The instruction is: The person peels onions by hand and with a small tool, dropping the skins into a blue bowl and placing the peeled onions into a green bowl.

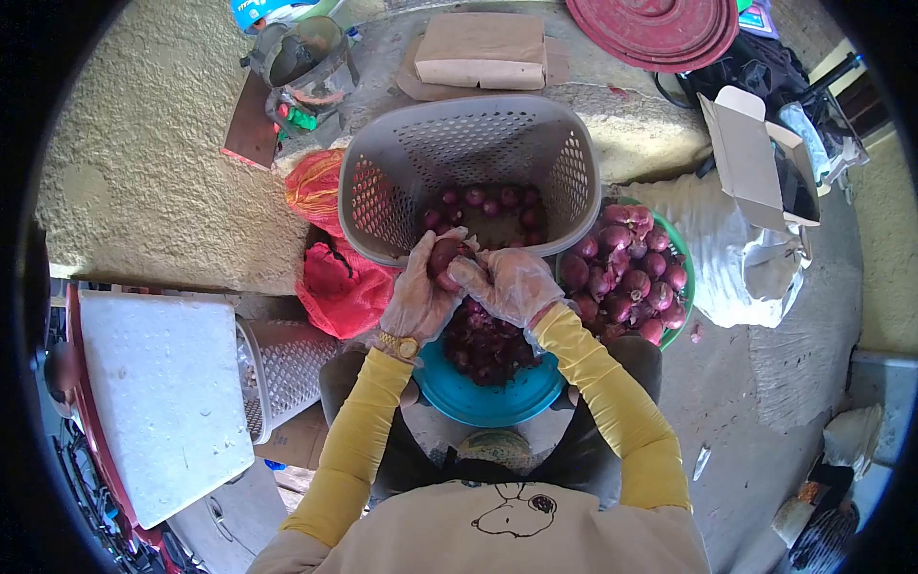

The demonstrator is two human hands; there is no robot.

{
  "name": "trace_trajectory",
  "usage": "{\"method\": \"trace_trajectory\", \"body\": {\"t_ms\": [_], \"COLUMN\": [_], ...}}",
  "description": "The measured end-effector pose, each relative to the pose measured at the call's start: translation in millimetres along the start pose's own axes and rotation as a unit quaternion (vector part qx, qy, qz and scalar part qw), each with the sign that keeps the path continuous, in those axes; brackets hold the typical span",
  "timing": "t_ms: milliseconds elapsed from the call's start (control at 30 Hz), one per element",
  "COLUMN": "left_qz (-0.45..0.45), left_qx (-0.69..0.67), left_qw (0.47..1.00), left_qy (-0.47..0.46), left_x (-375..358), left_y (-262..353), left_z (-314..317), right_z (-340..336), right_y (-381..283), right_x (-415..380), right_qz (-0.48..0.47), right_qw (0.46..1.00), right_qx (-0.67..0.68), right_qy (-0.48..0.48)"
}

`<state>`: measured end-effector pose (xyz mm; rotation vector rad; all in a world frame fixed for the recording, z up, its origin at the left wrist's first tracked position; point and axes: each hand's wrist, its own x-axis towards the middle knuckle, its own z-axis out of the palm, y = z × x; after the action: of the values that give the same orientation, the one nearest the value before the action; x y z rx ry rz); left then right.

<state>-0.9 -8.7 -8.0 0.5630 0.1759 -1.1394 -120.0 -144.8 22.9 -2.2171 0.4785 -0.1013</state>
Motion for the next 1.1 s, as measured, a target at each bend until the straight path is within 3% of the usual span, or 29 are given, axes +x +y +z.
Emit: {"method": "trace_trajectory", "body": {"t_ms": [467,533,633,733,833,1100], "left_qz": [0.014,0.014,0.048,0.067,0.022,0.038], "left_qx": [0.094,0.117,0.141,0.142,0.089,0.025], "left_qw": [0.995,0.993,0.989,0.988,0.995,0.999], "left_qy": [0.0,0.008,-0.025,-0.01,0.04,-0.001], "left_x": [-3,-5,-3,-5,-6,-7], "left_y": [9,10,13,16,23,32], "left_z": [1,2,-4,0,8,2], "right_z": [2,-1,2,-5,-4,2], "right_y": [2,0,6,4,6,9], "right_x": [-7,-9,-7,-7,-10,-6], "right_qz": [-0.126,-0.147,-0.213,-0.229,-0.259,-0.169], "right_qw": [0.982,0.965,0.963,0.951,0.941,0.959], "right_qx": [-0.138,-0.209,-0.152,-0.182,-0.208,-0.186], "right_qy": [-0.002,-0.06,-0.057,-0.096,-0.071,-0.129]}}
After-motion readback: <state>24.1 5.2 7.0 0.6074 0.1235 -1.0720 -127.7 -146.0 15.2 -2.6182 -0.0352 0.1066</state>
